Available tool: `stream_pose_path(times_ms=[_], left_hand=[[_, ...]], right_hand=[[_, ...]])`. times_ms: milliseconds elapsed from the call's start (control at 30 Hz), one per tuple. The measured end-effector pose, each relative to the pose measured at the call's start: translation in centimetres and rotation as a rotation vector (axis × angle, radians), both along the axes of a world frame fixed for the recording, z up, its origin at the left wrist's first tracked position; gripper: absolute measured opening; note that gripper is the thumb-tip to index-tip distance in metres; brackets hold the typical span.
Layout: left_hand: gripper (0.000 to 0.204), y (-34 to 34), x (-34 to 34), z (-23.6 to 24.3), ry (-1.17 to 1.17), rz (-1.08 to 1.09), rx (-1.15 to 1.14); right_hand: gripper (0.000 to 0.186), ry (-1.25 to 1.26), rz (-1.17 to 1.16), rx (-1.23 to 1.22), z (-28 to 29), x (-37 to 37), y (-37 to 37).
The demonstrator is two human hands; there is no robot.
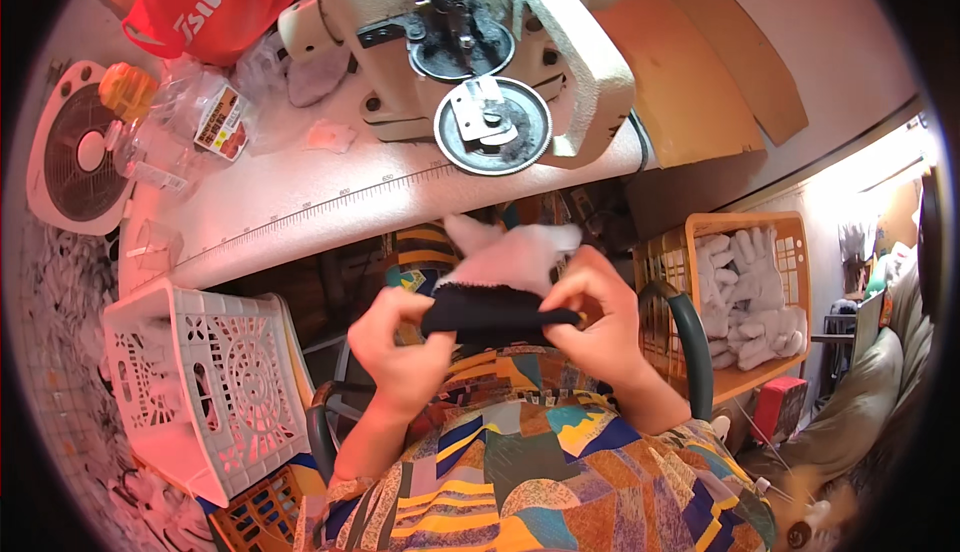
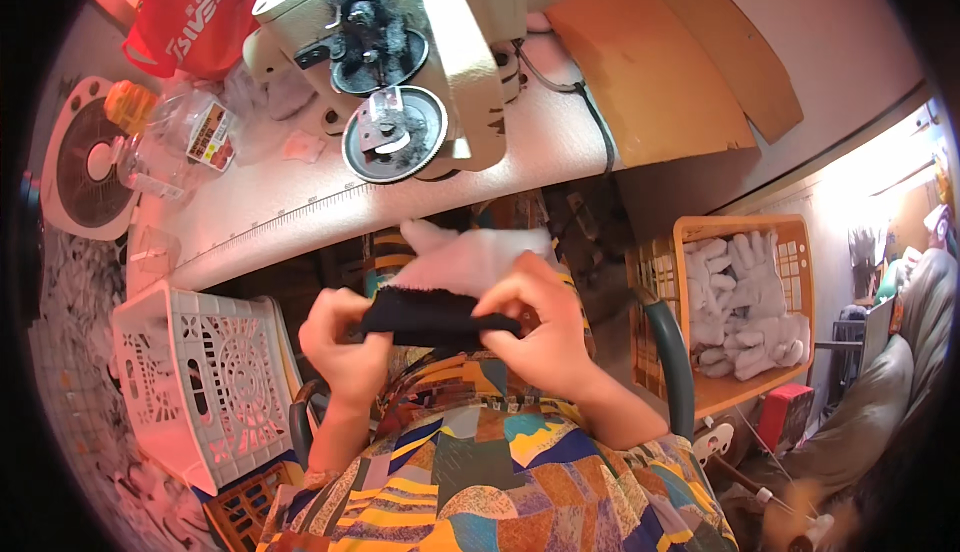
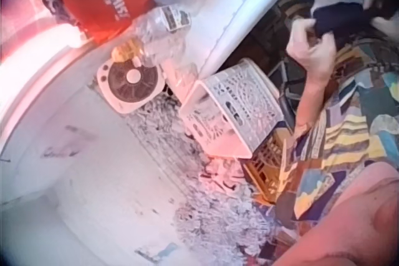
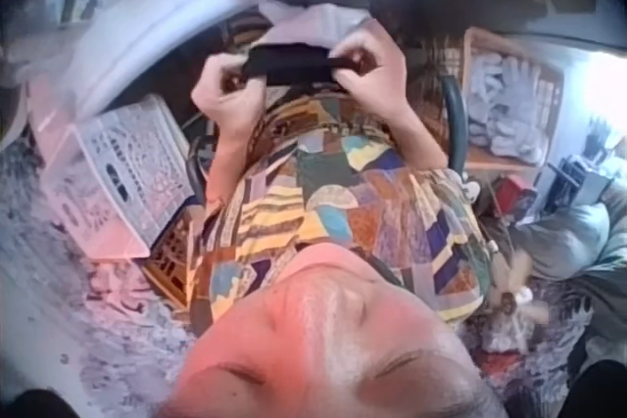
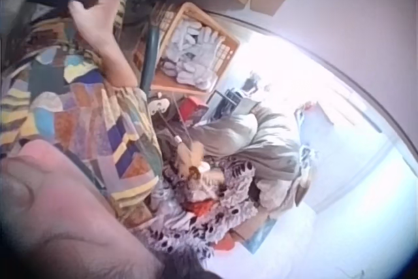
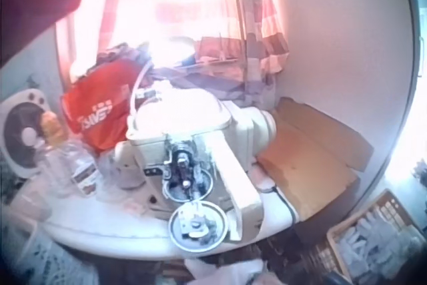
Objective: The person is using a sewing machine to join or repair pieces of fabric to make socks.
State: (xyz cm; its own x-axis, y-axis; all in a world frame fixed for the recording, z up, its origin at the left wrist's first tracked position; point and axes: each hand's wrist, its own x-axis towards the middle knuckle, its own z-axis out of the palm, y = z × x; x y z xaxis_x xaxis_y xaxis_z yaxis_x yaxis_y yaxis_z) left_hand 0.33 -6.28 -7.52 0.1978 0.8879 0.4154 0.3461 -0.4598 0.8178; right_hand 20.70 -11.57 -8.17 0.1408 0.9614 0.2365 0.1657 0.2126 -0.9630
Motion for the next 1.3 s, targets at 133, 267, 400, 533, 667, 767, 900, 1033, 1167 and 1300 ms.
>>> stream_pose_path(times_ms=[133, 267, 400, 533, 667, 767, 900, 1033, 1167, 1300], left_hand=[[0.030, -1.3, 1.2, 0.8, 0.213, -0.204, 0.456], [0.040, -2.0, 0.0, -0.7, -0.054, -0.173, -0.078], [0.056, -2.8, 1.4, -2.8, -0.226, -0.260, -0.644], [0.055, -2.0, 2.1, -4.7, -0.442, -0.513, -0.883], [0.041, -1.8, 0.7, -2.5, -0.532, -0.578, -1.115], [0.036, -2.1, 0.6, -2.4, -0.626, -0.543, -1.082], [0.031, -2.8, 1.6, -2.9, -0.520, -0.576, -0.917], [0.026, -2.8, 0.9, -3.9, -0.249, -0.512, -0.587], [0.020, -3.7, -0.3, -0.4, 0.141, -0.054, -0.043], [0.017, -4.8, 0.5, -0.6, 0.240, -0.034, 0.089]], right_hand=[[0.029, -0.232, -0.320, 0.259, -0.4, -1.5, -0.4], [0.025, -0.008, -0.223, 0.132, -0.3, -2.8, 0.0], [0.022, 0.101, -0.094, 0.023, -1.3, -3.1, -0.2], [0.017, 0.232, 0.071, -0.011, -1.9, -1.8, -0.9], [0.016, 0.395, 0.210, 0.075, -2.4, -1.0, -1.1], [0.017, 0.226, -0.036, -0.107, -2.9, -0.3, -1.7], [0.037, 0.404, 0.156, -0.371, -4.6, -0.5, -2.9], [0.048, 0.532, 0.403, -0.355, -1.9, -1.0, -2.9], [0.036, -0.130, -0.033, -0.130, -3.5, 0.2, -2.1], [0.047, 0.258, 0.109, -0.166, -0.8, -3.1, -2.5]])
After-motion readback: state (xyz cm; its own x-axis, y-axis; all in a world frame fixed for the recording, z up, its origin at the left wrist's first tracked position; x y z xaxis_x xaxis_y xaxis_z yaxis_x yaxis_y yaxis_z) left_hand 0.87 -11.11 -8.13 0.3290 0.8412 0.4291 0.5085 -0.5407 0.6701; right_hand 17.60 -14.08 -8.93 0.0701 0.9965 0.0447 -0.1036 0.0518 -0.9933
